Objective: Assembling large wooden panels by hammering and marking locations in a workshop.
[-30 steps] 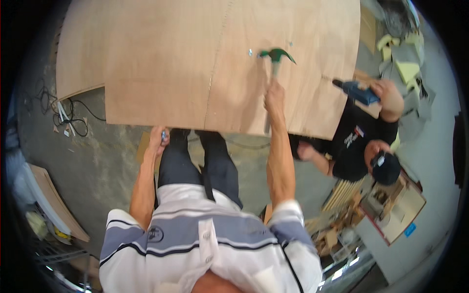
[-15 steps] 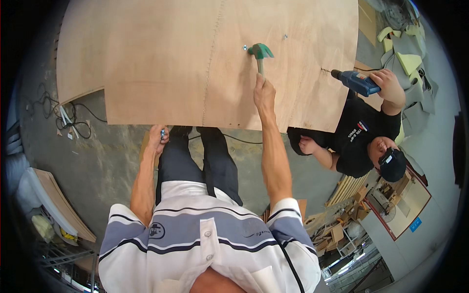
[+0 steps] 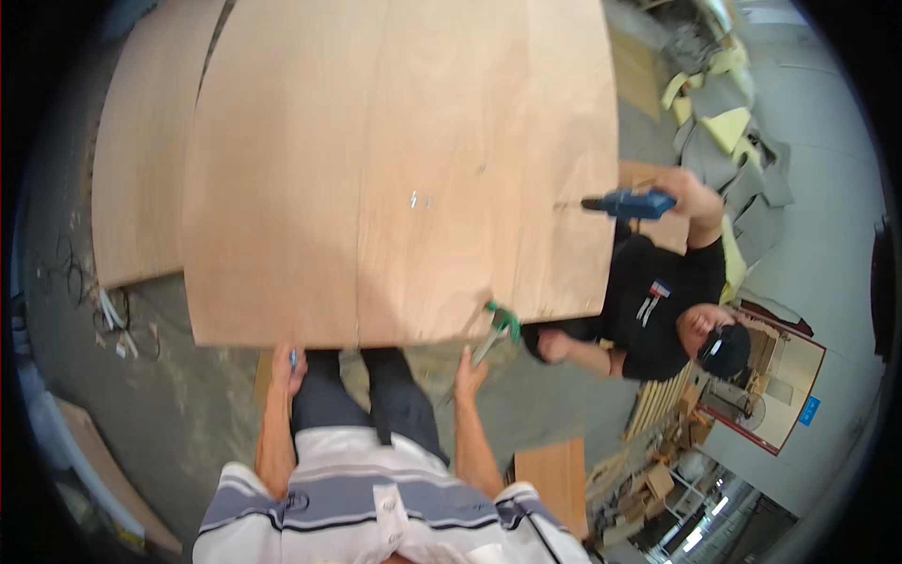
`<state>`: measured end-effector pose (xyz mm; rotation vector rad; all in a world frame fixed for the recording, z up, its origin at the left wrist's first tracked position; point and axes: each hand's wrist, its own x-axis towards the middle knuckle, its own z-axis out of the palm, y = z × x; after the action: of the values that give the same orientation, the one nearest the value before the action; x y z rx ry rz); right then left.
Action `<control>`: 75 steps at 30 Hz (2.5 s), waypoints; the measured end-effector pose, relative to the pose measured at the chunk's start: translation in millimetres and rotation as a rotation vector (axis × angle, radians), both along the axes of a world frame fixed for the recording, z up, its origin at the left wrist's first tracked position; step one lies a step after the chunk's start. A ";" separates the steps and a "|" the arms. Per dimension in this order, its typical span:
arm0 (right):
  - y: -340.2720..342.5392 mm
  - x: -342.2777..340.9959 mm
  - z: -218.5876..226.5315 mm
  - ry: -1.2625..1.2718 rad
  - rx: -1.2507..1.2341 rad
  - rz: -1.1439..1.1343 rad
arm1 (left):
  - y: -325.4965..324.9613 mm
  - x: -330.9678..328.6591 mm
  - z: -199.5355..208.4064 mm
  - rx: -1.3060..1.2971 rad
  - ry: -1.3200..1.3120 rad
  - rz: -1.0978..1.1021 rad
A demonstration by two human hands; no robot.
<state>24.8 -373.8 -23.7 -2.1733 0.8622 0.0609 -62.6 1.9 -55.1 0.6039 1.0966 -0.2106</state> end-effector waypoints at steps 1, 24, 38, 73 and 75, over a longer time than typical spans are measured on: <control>5.7 2.4 -9.4 -0.074 0.180 -0.077 | 1.4 -6.6 -7.7 -0.005 0.025 -0.013; 45.2 143.8 68.8 -0.021 0.218 0.127 | 47.8 114.7 16.2 0.073 0.182 -0.265; 13.1 153.4 10.4 0.097 0.181 0.325 | -24.9 157.1 65.1 0.026 -0.133 -0.074; 74.4 149.7 -13.5 -0.011 -0.044 0.014 | 137.2 198.2 29.9 -0.021 -0.093 -0.021; 82.0 156.0 0.3 -0.075 -0.126 -0.010 | 157.5 213.6 46.4 0.103 -0.096 -0.125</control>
<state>180.8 -291.8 -23.4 -2.2731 0.8539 -0.0813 151.0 159.5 -8.7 0.7685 0.9820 -0.2313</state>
